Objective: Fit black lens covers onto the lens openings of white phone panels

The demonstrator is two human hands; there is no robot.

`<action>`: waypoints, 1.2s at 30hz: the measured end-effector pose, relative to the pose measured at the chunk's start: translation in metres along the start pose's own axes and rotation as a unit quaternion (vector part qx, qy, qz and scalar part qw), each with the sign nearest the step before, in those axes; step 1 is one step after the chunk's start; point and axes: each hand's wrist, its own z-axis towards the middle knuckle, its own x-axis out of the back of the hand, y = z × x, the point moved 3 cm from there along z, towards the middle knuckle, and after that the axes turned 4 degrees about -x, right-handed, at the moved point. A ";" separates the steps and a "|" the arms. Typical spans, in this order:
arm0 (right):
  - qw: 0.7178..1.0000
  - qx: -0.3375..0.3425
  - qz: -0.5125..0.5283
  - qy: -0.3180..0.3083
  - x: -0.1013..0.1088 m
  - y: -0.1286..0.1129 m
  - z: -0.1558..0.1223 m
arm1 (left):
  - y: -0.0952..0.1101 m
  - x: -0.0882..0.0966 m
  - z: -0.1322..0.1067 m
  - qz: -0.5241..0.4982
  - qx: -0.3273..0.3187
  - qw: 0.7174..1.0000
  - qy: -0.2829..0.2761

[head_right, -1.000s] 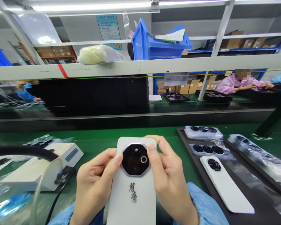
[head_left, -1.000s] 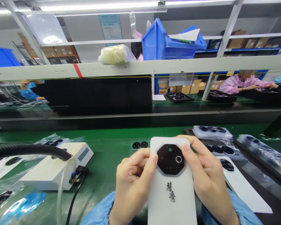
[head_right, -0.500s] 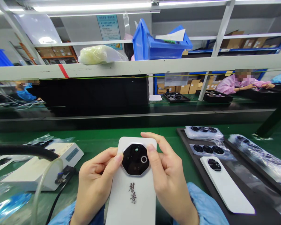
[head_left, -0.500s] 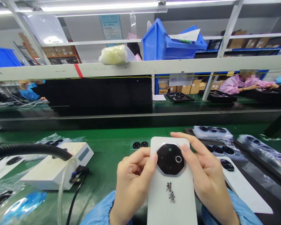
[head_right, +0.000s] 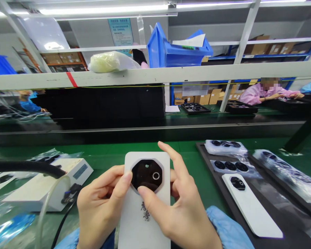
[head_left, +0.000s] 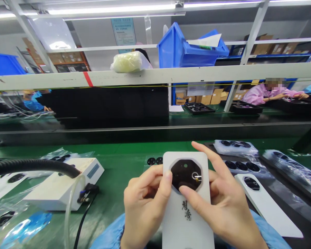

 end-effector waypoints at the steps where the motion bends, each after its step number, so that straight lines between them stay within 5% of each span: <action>1: 1.000 0.005 -0.014 0.002 0.001 0.000 0.000 | 0.001 0.000 0.000 0.000 -0.002 1.000 0.003; 7: 0.996 0.039 -0.076 0.034 0.004 -0.002 0.002 | -0.003 0.001 0.002 -0.015 0.002 1.000 0.002; 20: 0.998 -0.021 -0.014 0.053 0.001 0.001 -0.001 | -0.006 0.002 0.005 -0.014 -0.026 0.998 -0.060; 28: 0.992 0.065 -0.095 0.053 0.004 0.000 0.000 | 0.003 -0.007 -0.003 -0.081 0.037 0.996 -0.017; 36: 0.997 0.022 -0.069 0.042 0.002 0.002 -0.001 | 0.004 -0.006 -0.002 -0.068 0.025 0.997 0.023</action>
